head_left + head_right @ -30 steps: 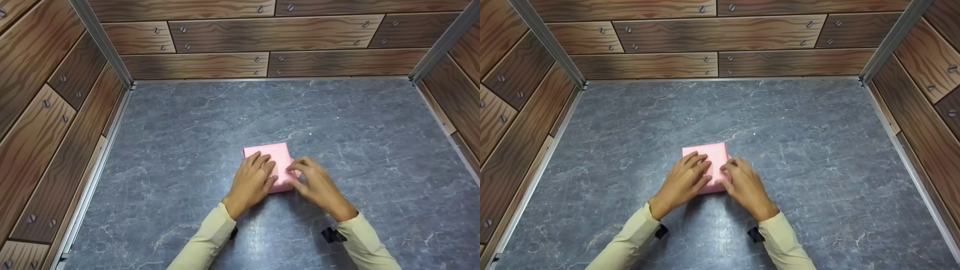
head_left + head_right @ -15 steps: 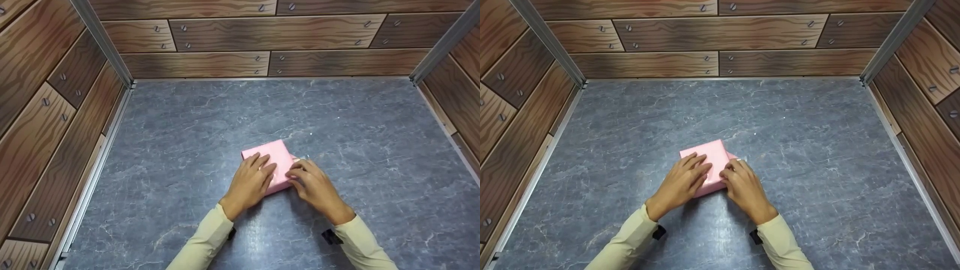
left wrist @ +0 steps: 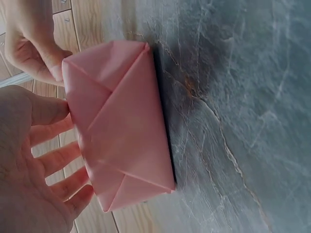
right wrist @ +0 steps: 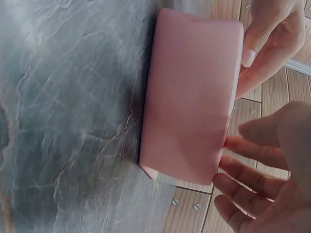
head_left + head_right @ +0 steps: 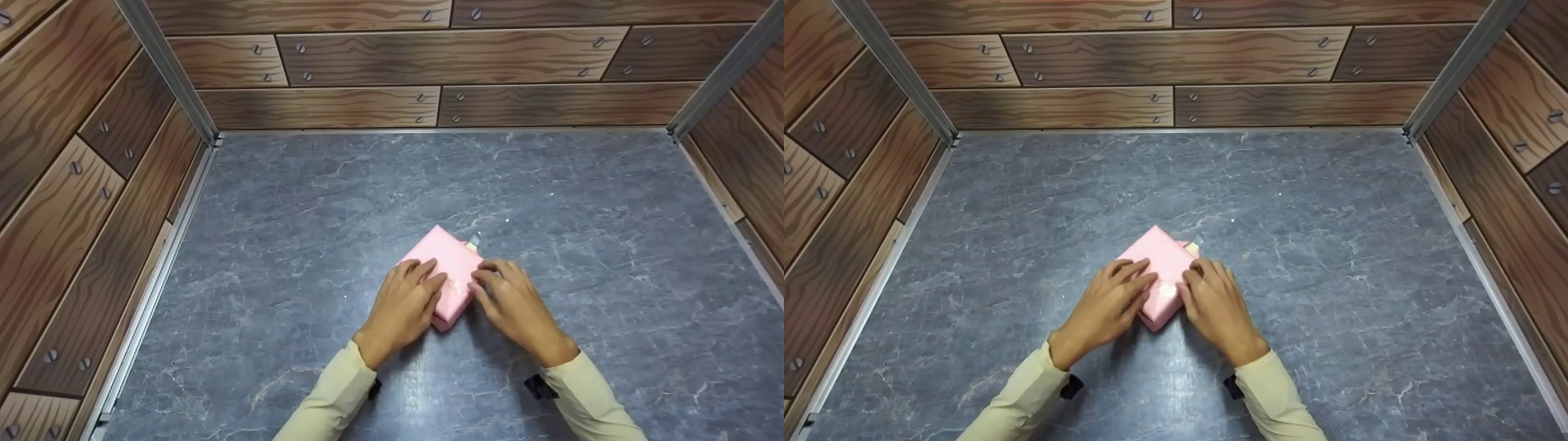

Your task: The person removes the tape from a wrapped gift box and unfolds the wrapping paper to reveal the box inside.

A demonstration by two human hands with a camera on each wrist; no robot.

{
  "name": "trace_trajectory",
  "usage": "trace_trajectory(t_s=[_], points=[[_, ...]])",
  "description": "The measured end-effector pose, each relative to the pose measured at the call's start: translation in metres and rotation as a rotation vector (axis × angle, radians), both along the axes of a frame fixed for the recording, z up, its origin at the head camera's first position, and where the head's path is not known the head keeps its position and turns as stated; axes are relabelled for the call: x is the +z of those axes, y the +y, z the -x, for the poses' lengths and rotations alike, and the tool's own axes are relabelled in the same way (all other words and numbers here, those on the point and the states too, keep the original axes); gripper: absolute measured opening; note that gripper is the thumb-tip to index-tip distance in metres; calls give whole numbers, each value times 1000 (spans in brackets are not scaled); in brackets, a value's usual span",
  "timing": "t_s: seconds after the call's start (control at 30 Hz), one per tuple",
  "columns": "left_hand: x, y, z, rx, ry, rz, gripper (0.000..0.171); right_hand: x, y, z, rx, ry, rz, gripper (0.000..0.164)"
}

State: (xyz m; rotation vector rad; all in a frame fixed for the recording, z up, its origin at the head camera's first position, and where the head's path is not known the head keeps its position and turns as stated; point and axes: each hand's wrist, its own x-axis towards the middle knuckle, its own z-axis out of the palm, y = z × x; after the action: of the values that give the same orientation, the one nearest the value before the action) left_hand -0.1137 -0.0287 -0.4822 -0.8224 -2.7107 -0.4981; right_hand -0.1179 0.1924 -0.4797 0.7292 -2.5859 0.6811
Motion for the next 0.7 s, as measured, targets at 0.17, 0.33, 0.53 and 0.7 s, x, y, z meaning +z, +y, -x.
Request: trace_trajectory(t_s=[0.17,0.33,0.53,0.7], points=[[0,0,-3,11,-5,7,29,1,-2,-1,-22,-101,-2,41],[0,0,-4,14,14,0,27,-2,-1,2,-17,-234,55,66],[1,1,-3,4,16,-10,25,-7,3,6,9,-270,176,66],[0,1,-2,-6,3,-11,28,-10,7,9,35,-222,208,61]])
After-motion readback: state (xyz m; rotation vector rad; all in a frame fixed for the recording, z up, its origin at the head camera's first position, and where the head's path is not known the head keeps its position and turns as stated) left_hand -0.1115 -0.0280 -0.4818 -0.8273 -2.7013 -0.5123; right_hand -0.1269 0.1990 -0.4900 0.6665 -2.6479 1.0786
